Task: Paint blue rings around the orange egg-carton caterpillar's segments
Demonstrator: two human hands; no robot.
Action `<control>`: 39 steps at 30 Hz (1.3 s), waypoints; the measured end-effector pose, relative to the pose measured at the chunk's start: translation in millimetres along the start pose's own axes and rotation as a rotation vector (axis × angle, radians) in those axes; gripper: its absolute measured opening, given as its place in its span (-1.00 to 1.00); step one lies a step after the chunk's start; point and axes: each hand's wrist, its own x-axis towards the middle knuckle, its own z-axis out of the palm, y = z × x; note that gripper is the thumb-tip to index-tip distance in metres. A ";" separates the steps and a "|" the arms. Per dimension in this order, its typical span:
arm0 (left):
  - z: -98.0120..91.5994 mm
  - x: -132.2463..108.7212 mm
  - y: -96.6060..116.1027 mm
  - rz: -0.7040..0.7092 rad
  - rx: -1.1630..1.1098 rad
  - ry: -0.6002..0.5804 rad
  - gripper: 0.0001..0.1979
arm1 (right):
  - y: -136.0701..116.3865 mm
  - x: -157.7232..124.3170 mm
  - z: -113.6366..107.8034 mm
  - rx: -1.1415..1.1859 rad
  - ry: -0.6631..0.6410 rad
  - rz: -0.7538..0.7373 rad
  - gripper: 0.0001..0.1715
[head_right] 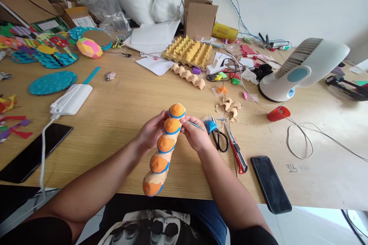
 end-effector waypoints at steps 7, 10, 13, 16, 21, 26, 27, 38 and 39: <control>-2.3 0.8 -10.4 -0.028 0.032 -0.050 -0.70 | 5.2 -0.8 1.3 -0.028 0.001 -0.036 -0.64; -0.1 -0.6 -9.1 -0.040 0.008 -0.045 -0.71 | 3.0 -3.2 -0.4 -0.105 -0.048 -0.061 -0.69; 3.1 -2.0 -6.3 -0.072 0.002 -0.052 -0.69 | -0.2 -5.1 -1.8 -0.111 -0.099 -0.106 -0.65; 3.9 -2.7 -6.5 -0.088 -0.001 -0.053 -0.68 | -1.4 -5.6 -0.5 -0.048 -0.106 -0.127 -0.64; -0.8 -2.5 -11.3 -0.082 -0.014 -0.074 -0.69 | -1.6 -5.7 6.0 0.047 -0.107 -0.075 -0.66; -2.6 -2.2 -12.3 -0.072 0.043 -0.109 -0.69 | -0.8 -7.3 8.0 0.060 -0.143 -0.021 -0.68; -2.3 -2.4 -12.1 -0.069 0.050 -0.109 -0.69 | -0.2 -7.6 7.8 0.063 -0.137 -0.017 -0.68; 1.6 -4.9 -10.0 -0.072 0.052 -0.088 -0.71 | 3.6 -8.0 5.8 0.136 -0.091 0.019 -0.68; 2.1 -4.9 -9.9 -0.065 0.053 -0.089 -0.71 | 4.1 -7.8 5.4 0.138 -0.088 0.020 -0.68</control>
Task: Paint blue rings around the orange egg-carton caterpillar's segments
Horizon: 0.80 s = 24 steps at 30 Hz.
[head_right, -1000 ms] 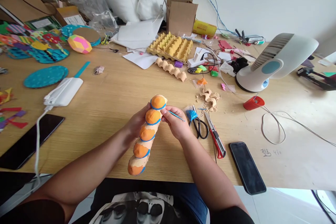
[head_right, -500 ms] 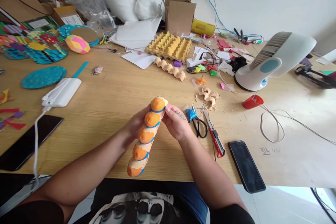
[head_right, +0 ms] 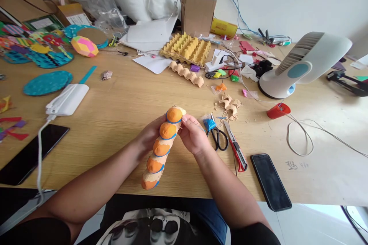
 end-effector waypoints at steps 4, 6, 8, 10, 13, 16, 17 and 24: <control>-0.1 0.9 -0.6 0.001 -0.008 0.012 -0.73 | 0.8 0.7 -1.3 0.002 0.015 -0.003 -0.70; -1.6 1.9 -1.7 0.005 -0.010 0.005 -0.73 | -0.1 1.0 -1.3 -0.016 -0.002 -0.007 -0.71; -3.6 3.1 -2.6 0.009 0.000 -0.016 -0.70 | -1.4 1.3 -1.1 -0.038 -0.028 -0.004 -0.70; -5.2 4.0 -3.2 0.006 0.023 -0.036 -0.67 | -2.3 1.6 -1.2 -0.041 -0.036 0.010 -0.70; -6.3 4.0 -3.2 0.011 0.057 -0.031 -0.68 | -1.6 2.1 -2.4 0.003 -0.002 0.029 -0.71; -6.1 3.1 -3.1 0.010 0.058 -0.004 -0.71 | 0.4 2.4 -4.0 0.041 0.035 0.027 -0.71; -6.0 2.9 -3.2 0.006 0.053 0.001 -0.72 | 1.0 2.4 -4.4 0.046 0.043 0.026 -0.71; -6.2 3.0 -3.8 -0.015 0.048 0.025 -0.73 | 2.1 1.9 -3.0 0.070 0.068 0.017 -0.71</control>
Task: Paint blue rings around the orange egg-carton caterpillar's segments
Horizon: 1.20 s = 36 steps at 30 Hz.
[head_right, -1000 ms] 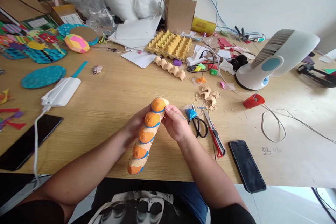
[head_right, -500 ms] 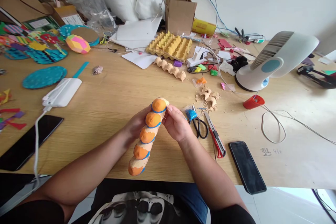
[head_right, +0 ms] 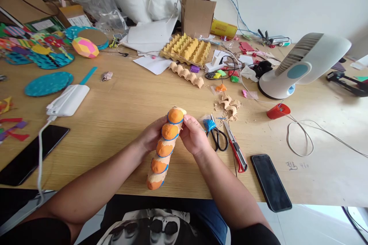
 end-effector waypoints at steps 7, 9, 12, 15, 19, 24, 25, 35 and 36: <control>2.4 3.1 0.9 0.045 -0.024 0.003 -0.69 | -3.8 -0.3 5.8 -0.086 -0.101 -0.048 -0.67; 2.2 3.2 0.7 0.038 -0.032 0.028 -0.69 | -3.3 0.4 6.4 -0.096 -0.087 -0.071 -0.65; 3.1 2.3 0.1 0.023 -0.025 0.035 -0.68 | -1.1 1.9 5.3 -0.111 -0.054 -0.105 -0.67; 5.9 1.2 0.0 0.022 -0.027 0.037 -0.67 | 0.2 3.0 3.5 -0.129 -0.041 -0.123 -0.65; 8.1 1.4 0.0 0.028 -0.052 0.063 -0.66 | -0.3 3.3 2.5 -0.138 -0.079 -0.103 -0.62; 6.5 2.1 -1.7 0.019 -0.080 0.089 -0.69 | 0.8 4.6 0.7 -0.178 -0.078 -0.101 -0.64; 6.3 2.1 -2.1 0.009 -0.083 0.083 -0.69 | 1.3 5.2 0.0 -0.174 -0.064 -0.111 -0.65; 8.9 1.4 -4.5 0.016 -0.068 0.096 -0.62 | 0.6 10.4 -13.8 -0.344 -0.082 -0.209 -0.71; 9.0 1.1 -4.6 0.015 -0.069 0.100 -0.63 | -0.1 10.8 -14.6 -0.349 -0.079 -0.208 -0.72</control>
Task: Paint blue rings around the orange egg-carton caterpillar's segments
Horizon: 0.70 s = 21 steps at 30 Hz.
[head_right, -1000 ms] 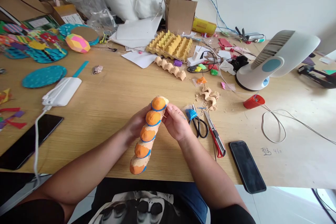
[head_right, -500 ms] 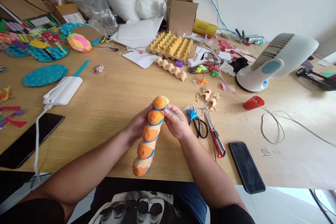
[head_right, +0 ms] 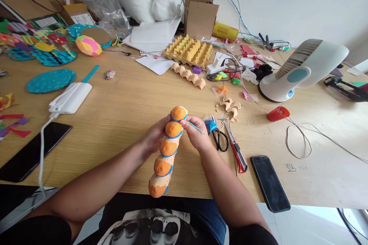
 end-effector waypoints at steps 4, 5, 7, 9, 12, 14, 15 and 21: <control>-1.0 -1.1 1.1 -0.008 -0.018 -0.004 -0.65 | -3.4 2.3 -2.5 0.039 -0.052 0.053 -0.66; -1.3 -1.3 1.7 -0.015 -0.024 -0.007 -0.64 | -4.3 2.9 -3.0 0.044 -0.064 0.064 -0.64; -1.2 -1.7 2.9 -0.018 -0.032 -0.006 -0.63 | -5.4 4.1 -4.0 0.043 -0.063 0.072 -0.62; 0.0 -2.2 3.5 0.010 -0.030 0.011 -0.64 | -5.4 4.9 -4.9 0.051 -0.035 0.074 -0.65; 3.1 -3.3 4.3 0.093 -0.007 0.034 -0.65 | -4.4 5.4 -5.8 0.079 0.024 0.078 -0.66; 4.5 -3.7 5.6 0.144 0.015 0.027 -0.63 | -4.1 5.4 -6.0 0.087 0.056 0.077 -0.65; 4.8 -3.7 6.6 0.161 0.030 0.021 -0.62 | -4.2 5.3 -6.0 0.085 0.067 0.078 -0.64; 2.3 -1.7 12.2 0.203 0.104 0.041 -0.65 | -5.5 4.0 -3.1 0.073 0.072 0.096 -0.65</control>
